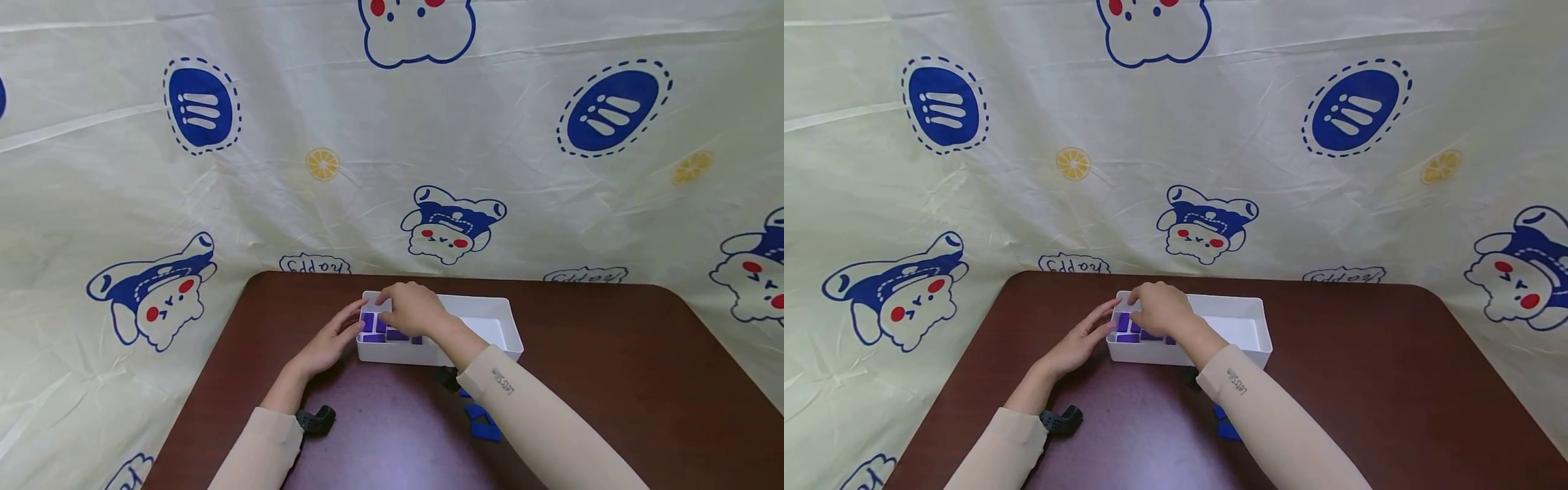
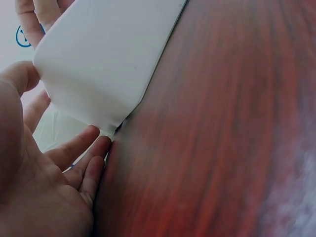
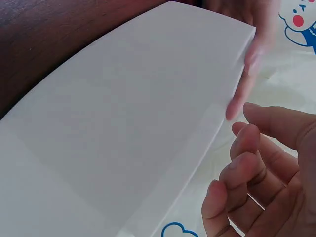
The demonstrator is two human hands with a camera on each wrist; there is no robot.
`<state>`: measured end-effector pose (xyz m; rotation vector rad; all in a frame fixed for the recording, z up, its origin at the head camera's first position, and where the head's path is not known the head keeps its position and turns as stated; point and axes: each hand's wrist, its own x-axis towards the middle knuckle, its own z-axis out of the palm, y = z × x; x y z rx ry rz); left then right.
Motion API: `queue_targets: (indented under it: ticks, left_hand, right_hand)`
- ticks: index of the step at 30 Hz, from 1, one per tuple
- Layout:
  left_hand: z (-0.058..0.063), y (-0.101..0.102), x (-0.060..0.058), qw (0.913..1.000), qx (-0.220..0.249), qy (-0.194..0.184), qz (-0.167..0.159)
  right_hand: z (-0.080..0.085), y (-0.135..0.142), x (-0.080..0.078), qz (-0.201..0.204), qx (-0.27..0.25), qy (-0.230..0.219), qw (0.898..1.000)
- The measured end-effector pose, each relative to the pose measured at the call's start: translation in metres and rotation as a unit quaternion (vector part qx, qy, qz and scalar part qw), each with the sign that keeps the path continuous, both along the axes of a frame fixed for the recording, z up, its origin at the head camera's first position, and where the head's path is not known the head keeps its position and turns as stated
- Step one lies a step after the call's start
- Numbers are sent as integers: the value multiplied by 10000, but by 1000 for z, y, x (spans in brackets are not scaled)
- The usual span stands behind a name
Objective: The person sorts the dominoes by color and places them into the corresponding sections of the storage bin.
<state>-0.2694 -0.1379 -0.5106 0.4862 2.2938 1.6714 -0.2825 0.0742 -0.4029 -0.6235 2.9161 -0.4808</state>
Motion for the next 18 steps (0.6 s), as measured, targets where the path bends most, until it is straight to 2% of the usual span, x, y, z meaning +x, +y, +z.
queue_targets:
  ticks: [18]
  left_hand:
    - [0, -1, 0, 10000, 43, 44, 36]
  right_hand:
    - [24, 21, 23, 242, 32, -66, 9997]
